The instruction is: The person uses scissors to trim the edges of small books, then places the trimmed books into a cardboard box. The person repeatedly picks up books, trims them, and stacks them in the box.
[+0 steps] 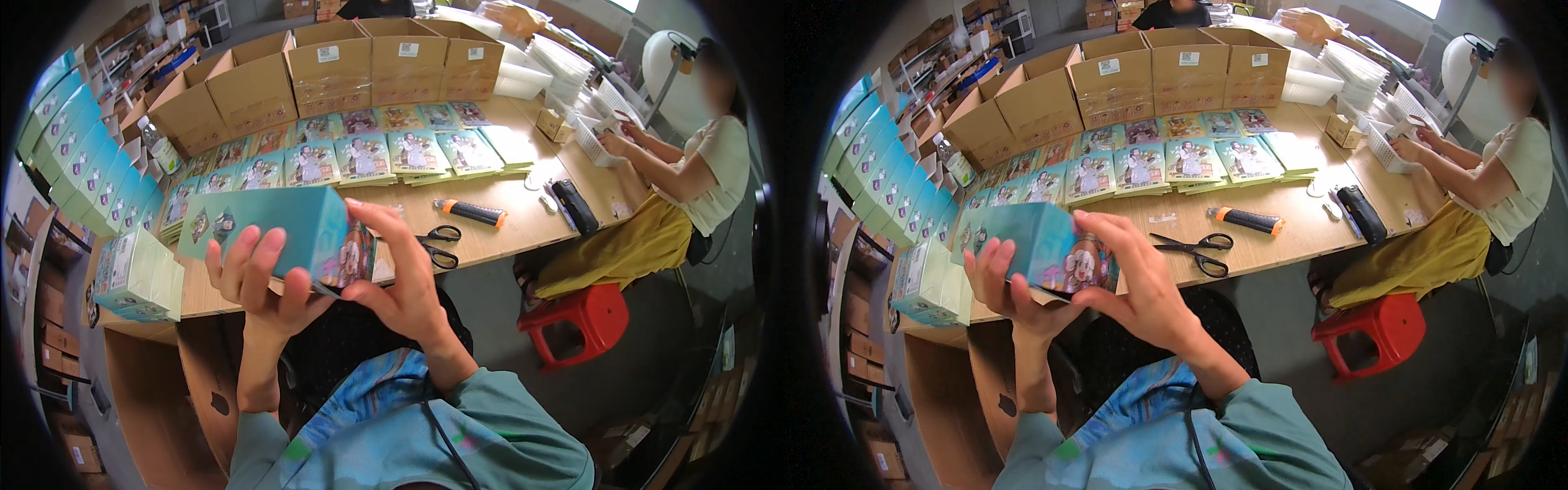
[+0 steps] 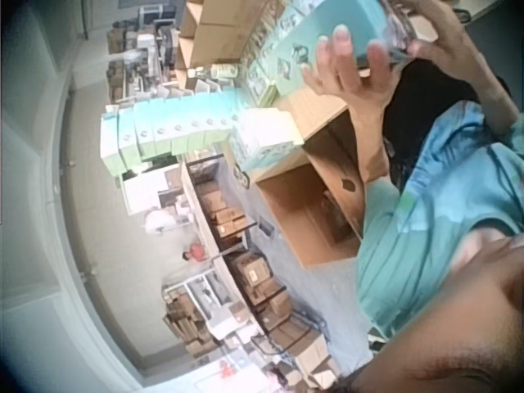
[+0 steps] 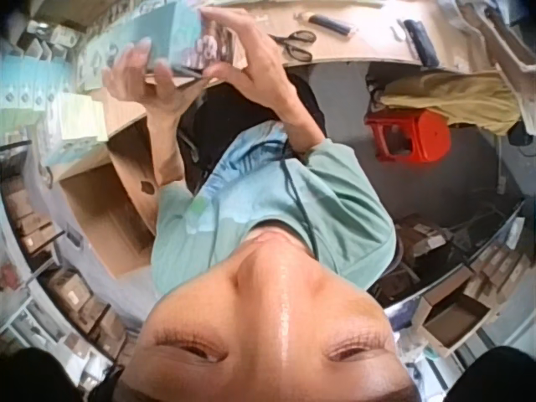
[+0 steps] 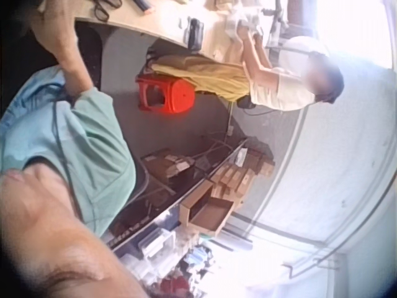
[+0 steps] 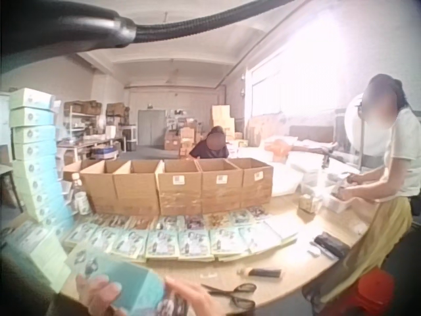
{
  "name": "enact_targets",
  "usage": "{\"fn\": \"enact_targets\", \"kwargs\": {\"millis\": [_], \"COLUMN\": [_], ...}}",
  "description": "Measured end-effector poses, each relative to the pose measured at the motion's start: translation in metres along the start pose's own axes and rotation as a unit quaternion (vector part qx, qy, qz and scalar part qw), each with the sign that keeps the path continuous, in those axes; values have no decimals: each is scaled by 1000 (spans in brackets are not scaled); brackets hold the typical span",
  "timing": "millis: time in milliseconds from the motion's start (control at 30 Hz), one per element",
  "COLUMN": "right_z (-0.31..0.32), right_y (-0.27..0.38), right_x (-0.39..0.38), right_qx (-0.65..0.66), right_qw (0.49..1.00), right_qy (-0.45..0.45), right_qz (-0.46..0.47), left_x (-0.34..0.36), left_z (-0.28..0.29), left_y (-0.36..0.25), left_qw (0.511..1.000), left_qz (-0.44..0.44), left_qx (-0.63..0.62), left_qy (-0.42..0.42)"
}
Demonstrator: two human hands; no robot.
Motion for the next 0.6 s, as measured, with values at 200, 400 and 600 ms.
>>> {"fn": "enact_targets", "kwargs": {"millis": [200,400,600], "right_z": [-12,-31,-43], "right_y": [0,-11,-29], "right_x": [-8,-9,-16], "right_qx": [-12,-54,-106], "right_qw": [994,983,976], "right_qy": [33,61,-25], "right_qz": [-99,-165,-190], "left_x": [29,40,43], "left_z": [22,22,16], "left_y": [-10,-10,-3], "left_qw": [983,944,919], "left_qz": [40,70,99], "left_qx": [-23,-22,-55], "left_qy": [178,323,377]}}
Point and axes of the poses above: each hand's wrist, its own x-axis towards the middle knuckle, its own z-axis out of the back of the hand, y = z × x, the point moved 3 cm from there along x, towards the middle knuckle
